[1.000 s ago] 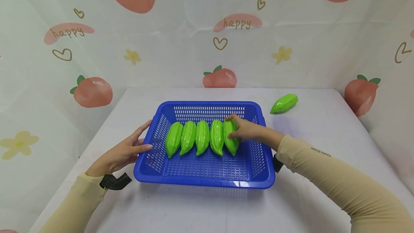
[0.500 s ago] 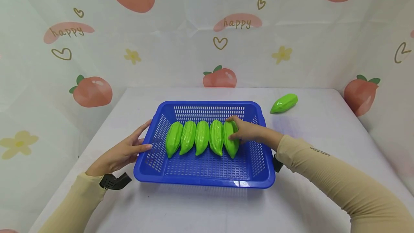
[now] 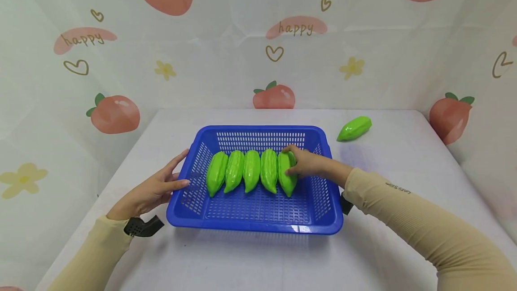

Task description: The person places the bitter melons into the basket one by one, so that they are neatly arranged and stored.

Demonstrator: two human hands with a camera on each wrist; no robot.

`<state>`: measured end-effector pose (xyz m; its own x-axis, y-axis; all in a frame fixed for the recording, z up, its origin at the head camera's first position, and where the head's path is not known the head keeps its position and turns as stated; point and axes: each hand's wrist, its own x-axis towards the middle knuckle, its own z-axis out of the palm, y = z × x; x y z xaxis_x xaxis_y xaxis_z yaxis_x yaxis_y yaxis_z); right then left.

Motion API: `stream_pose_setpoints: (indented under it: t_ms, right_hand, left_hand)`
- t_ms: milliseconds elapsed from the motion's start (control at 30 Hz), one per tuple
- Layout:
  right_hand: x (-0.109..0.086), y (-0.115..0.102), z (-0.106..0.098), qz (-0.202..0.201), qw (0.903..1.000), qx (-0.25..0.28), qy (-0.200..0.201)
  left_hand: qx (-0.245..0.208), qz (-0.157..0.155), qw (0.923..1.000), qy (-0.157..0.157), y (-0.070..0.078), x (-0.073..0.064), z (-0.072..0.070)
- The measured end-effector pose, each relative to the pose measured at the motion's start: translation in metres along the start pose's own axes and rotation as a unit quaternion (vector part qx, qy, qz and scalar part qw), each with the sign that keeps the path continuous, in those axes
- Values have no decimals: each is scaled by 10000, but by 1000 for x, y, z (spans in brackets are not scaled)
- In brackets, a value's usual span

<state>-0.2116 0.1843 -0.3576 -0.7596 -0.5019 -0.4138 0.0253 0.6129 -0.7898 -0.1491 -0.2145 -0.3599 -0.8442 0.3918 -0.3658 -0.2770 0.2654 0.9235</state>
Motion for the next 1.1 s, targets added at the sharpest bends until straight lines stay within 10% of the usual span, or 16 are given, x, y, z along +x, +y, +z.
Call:
stream_pose_setpoints:
  t_ms: [1100]
  right_hand:
    - [2, 2, 2, -15, 9993, -337, 132]
  left_hand:
    - [-106, 37, 9999, -69, 2, -1, 1]
